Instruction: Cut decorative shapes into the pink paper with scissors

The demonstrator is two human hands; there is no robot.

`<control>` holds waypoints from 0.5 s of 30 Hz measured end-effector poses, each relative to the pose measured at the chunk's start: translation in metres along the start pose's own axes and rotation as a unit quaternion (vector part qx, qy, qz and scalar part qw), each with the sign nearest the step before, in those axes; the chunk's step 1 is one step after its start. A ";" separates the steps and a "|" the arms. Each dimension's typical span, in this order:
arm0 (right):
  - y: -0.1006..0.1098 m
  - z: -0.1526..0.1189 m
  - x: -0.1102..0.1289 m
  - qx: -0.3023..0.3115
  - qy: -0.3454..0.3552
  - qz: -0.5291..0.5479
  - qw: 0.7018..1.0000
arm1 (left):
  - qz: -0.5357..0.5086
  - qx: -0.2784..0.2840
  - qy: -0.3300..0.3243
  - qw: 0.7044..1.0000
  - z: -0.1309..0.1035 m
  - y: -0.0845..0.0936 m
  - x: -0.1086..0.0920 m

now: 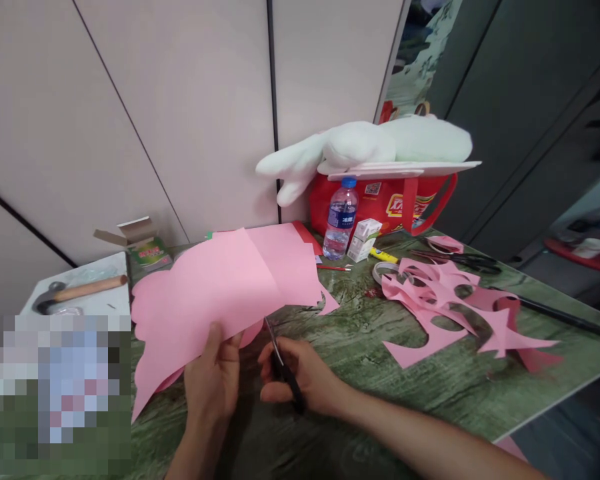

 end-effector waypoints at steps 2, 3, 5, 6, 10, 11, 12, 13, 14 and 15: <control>0.002 0.001 0.003 -0.002 -0.008 0.005 1.000 | 0.011 0.006 -0.008 1.000 -0.004 -0.001 0.001; 0.004 0.001 0.006 -0.004 -0.007 0.007 1.000 | 0.016 0.006 -0.008 1.000 -0.005 -0.001 0.002; 0.004 0.001 0.008 -0.001 -0.009 0.013 1.000 | 0.020 0.000 -0.006 1.000 -0.008 -0.001 0.004; 0.003 0.001 0.008 0.006 -0.014 0.016 1.000 | 0.020 -0.003 -0.013 1.000 -0.008 -0.001 0.003; -0.004 -0.001 0.003 0.038 -0.055 0.028 0.997 | 0.018 0.007 -0.050 0.999 -0.009 -0.004 -0.002; -0.004 -0.001 0.004 0.037 -0.053 0.031 0.997 | 0.020 0.008 -0.050 0.999 -0.010 -0.004 0.000; -0.003 -0.001 0.006 0.032 -0.044 0.035 0.998 | 0.023 0.009 -0.042 0.999 -0.011 -0.003 0.003; -0.001 0.000 0.010 0.025 -0.029 0.039 0.998 | 0.028 0.012 -0.028 0.999 -0.012 -0.003 0.008; 0.001 0.001 0.015 0.018 -0.009 0.043 0.999 | 0.037 0.014 -0.009 0.999 -0.014 -0.003 0.014; 0.003 0.002 0.020 0.011 0.011 0.044 0.999 | 0.047 0.025 0.012 0.999 -0.016 -0.004 0.021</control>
Point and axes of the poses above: each hand's wrist, its own z-axis towards the middle knuckle, its own y-axis out of the back of the hand, x = y × z, the point moved 8 cm from there along z, towards the middle knuckle, and after that the axes turned 11 degrees about z, right-handed, at the moved point
